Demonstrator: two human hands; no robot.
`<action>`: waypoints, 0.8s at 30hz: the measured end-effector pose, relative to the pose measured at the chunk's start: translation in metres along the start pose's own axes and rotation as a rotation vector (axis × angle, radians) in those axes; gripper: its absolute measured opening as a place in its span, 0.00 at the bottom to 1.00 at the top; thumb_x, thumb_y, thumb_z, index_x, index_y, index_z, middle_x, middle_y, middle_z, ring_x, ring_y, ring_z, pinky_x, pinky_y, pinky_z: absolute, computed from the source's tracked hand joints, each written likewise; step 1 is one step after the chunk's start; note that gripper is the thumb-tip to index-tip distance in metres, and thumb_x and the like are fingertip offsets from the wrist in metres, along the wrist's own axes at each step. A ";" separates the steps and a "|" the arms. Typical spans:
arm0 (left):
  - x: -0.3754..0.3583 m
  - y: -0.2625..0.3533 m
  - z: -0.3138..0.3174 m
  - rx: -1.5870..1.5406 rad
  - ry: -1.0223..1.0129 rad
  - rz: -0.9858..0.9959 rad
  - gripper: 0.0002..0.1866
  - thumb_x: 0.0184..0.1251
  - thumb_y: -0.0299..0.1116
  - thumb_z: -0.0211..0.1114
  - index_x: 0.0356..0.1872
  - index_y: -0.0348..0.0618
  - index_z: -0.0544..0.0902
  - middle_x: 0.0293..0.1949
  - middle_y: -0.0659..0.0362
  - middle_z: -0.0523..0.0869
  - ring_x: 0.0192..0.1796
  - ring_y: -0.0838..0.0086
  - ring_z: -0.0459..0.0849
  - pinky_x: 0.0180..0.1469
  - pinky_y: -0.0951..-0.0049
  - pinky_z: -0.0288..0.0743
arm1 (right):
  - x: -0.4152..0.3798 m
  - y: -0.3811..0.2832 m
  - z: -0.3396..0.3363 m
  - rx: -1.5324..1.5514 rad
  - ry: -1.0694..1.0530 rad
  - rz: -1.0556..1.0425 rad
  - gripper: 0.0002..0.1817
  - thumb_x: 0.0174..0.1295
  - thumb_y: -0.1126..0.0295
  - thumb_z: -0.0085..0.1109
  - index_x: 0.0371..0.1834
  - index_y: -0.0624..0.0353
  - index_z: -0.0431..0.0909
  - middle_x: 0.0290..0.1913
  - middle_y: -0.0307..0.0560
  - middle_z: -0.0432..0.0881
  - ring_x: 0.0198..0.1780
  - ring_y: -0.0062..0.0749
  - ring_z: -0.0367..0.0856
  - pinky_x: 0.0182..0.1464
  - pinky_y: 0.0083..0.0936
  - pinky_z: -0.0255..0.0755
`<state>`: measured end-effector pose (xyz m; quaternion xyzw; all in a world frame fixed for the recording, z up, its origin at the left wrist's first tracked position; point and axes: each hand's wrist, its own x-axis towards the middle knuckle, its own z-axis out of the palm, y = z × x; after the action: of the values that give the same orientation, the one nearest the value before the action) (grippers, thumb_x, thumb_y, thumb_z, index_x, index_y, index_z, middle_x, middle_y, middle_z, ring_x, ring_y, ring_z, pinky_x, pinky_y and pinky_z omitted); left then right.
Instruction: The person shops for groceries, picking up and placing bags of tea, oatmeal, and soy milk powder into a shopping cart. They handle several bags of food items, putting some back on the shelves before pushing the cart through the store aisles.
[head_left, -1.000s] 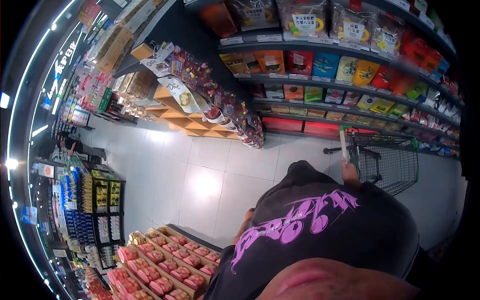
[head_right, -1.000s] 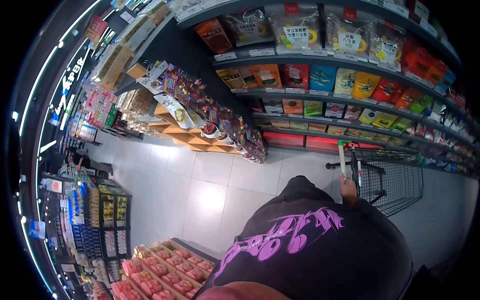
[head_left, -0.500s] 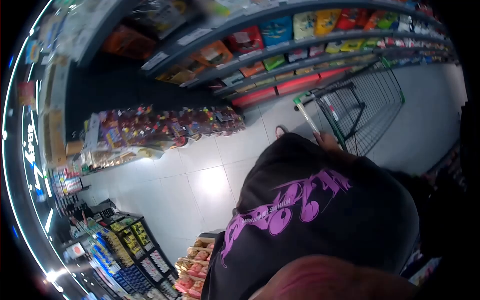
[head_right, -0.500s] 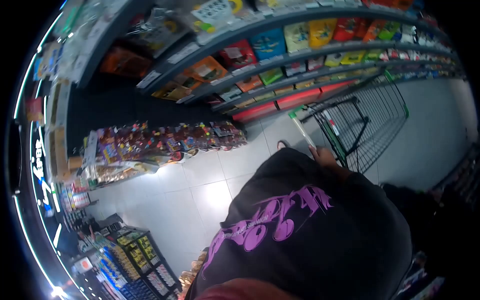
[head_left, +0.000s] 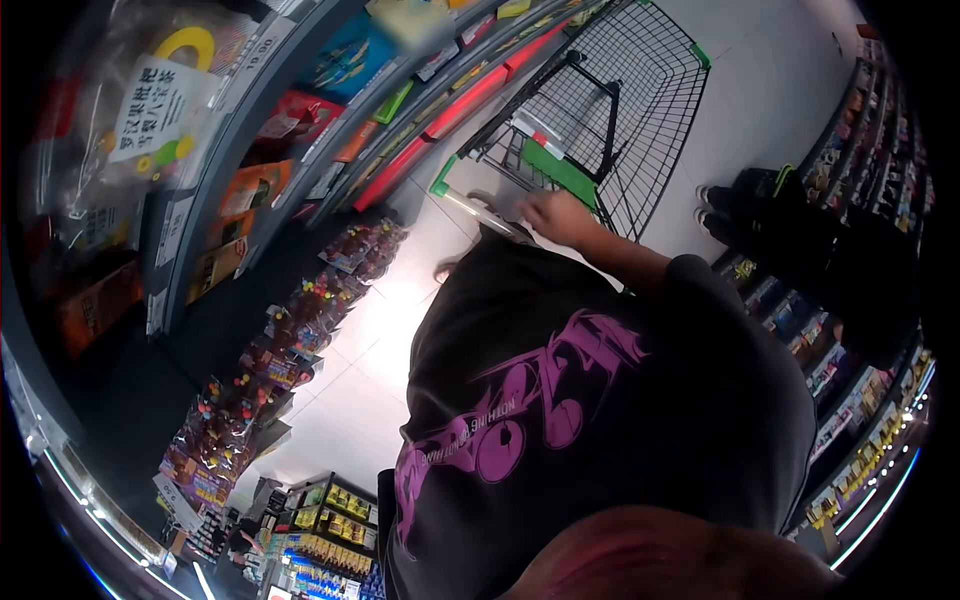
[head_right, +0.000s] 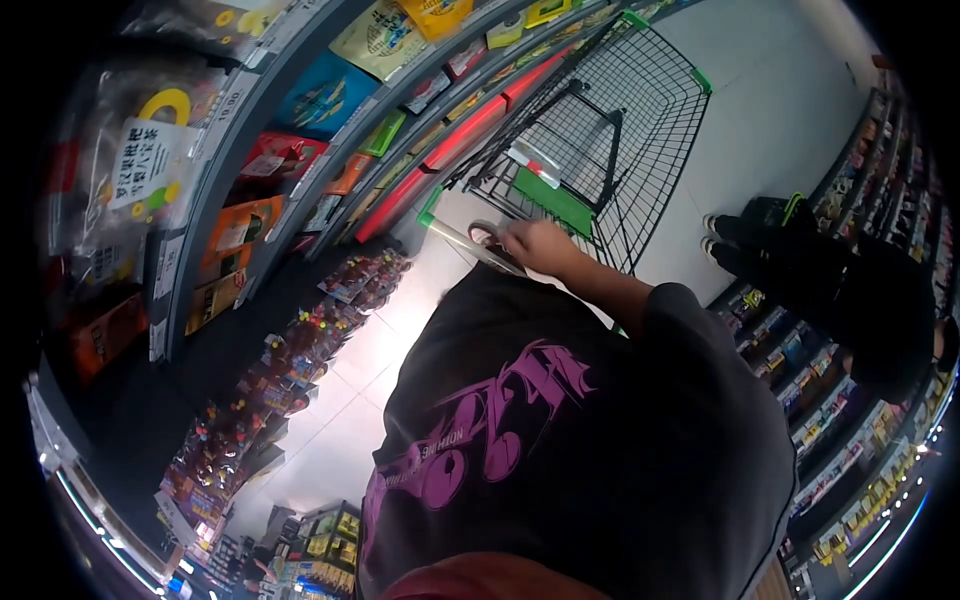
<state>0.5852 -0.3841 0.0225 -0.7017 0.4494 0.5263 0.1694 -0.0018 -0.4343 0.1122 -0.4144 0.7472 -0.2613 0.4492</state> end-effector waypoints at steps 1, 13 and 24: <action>-0.002 0.001 -0.004 0.011 -0.007 -0.004 0.30 0.69 0.57 0.74 0.56 0.39 0.94 0.49 0.43 0.96 0.54 0.53 0.95 0.58 0.57 0.85 | 0.012 0.016 0.003 0.217 0.132 0.009 0.23 0.83 0.53 0.56 0.40 0.64 0.86 0.36 0.63 0.90 0.37 0.64 0.89 0.46 0.48 0.82; -0.040 0.005 -0.047 0.102 -0.030 -0.042 0.30 0.69 0.58 0.73 0.55 0.39 0.94 0.49 0.42 0.96 0.54 0.52 0.95 0.58 0.57 0.84 | 0.177 0.198 0.066 -0.465 0.002 0.475 0.32 0.79 0.36 0.48 0.74 0.38 0.86 0.86 0.70 0.63 0.84 0.72 0.61 0.85 0.57 0.59; -0.044 -0.003 -0.074 0.066 0.030 -0.054 0.30 0.69 0.58 0.73 0.55 0.39 0.94 0.49 0.42 0.96 0.54 0.52 0.95 0.59 0.56 0.84 | 0.200 0.247 0.065 -0.508 0.245 0.399 0.12 0.76 0.71 0.57 0.53 0.63 0.88 0.55 0.62 0.90 0.59 0.61 0.90 0.61 0.51 0.85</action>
<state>0.6293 -0.4148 0.0894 -0.7154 0.4500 0.4958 0.2000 -0.0901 -0.4775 -0.1971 -0.3241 0.9031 -0.0216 0.2810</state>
